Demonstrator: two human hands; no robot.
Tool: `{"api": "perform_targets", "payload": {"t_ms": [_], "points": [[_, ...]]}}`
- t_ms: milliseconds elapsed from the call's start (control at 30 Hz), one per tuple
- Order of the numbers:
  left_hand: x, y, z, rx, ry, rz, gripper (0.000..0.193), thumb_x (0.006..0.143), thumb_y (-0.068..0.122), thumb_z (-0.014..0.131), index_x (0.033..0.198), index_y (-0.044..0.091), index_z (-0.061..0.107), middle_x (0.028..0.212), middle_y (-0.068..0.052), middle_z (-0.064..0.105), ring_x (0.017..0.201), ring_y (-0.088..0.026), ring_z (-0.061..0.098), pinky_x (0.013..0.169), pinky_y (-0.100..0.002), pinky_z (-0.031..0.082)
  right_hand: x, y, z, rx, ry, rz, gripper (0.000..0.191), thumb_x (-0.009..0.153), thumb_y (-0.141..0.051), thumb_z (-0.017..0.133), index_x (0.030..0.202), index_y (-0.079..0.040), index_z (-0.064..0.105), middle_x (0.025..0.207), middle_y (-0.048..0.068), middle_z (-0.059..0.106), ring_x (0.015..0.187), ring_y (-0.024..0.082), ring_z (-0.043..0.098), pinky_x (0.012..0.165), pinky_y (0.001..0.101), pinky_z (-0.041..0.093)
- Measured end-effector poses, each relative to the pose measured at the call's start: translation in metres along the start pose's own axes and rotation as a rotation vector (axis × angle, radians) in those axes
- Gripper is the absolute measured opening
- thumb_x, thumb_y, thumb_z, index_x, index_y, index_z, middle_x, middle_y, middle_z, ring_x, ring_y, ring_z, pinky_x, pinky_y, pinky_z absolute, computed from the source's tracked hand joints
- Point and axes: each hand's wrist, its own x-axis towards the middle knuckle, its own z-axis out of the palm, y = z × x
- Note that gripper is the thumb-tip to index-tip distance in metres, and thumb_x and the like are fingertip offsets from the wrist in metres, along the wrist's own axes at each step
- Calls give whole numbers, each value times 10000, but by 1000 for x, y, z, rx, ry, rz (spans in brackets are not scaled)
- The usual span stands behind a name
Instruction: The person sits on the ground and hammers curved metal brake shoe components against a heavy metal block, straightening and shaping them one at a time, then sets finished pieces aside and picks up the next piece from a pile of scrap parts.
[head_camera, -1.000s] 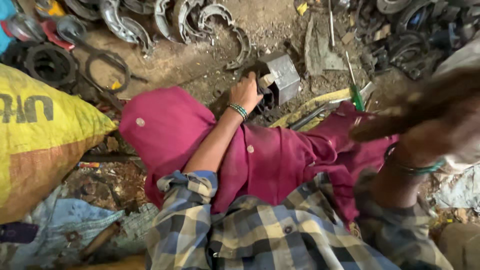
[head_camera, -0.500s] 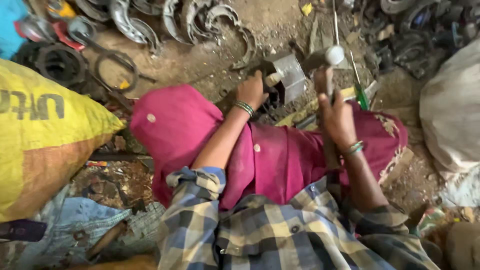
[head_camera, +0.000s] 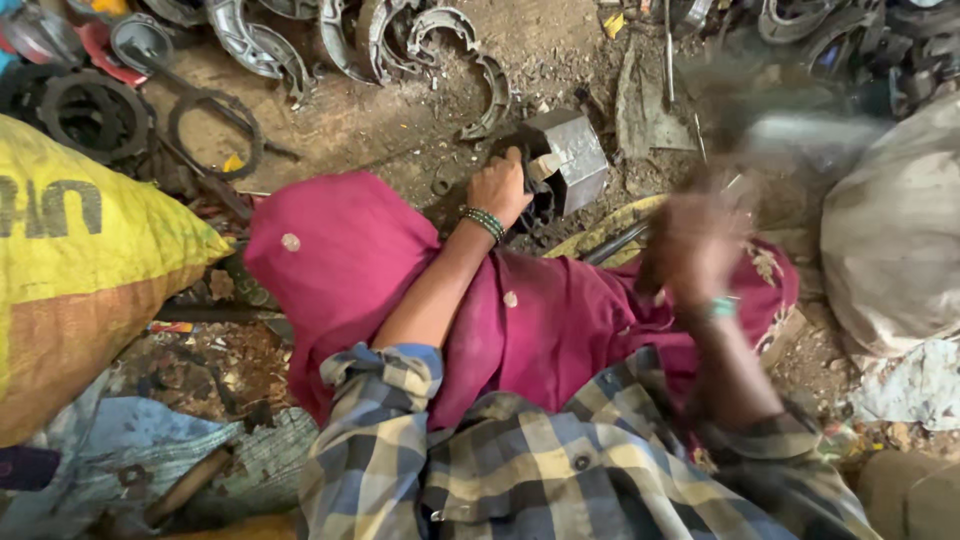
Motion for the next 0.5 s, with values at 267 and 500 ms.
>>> {"api": "perform_targets", "payload": {"t_ms": [267, 500], "points": [[5, 2, -5, -45, -62, 51, 626, 772, 324, 886, 1172, 54, 488, 968, -216, 717, 899, -424, 714, 729, -541, 568, -15, 73, 22, 247, -57, 363, 370, 1139, -366, 536, 1201, -2, 570, 850, 208, 669, 693, 349, 646, 559, 464, 534], [5, 3, -3, 19, -69, 54, 711, 716, 391, 900, 1198, 57, 497, 969, -228, 709, 879, -436, 711, 729, -536, 574, -11, -2, -62, 877, 245, -61, 399, 1223, -362, 512, 1407, -17, 434, 901, 60, 628, 658, 148, 622, 546, 300, 561]]}}
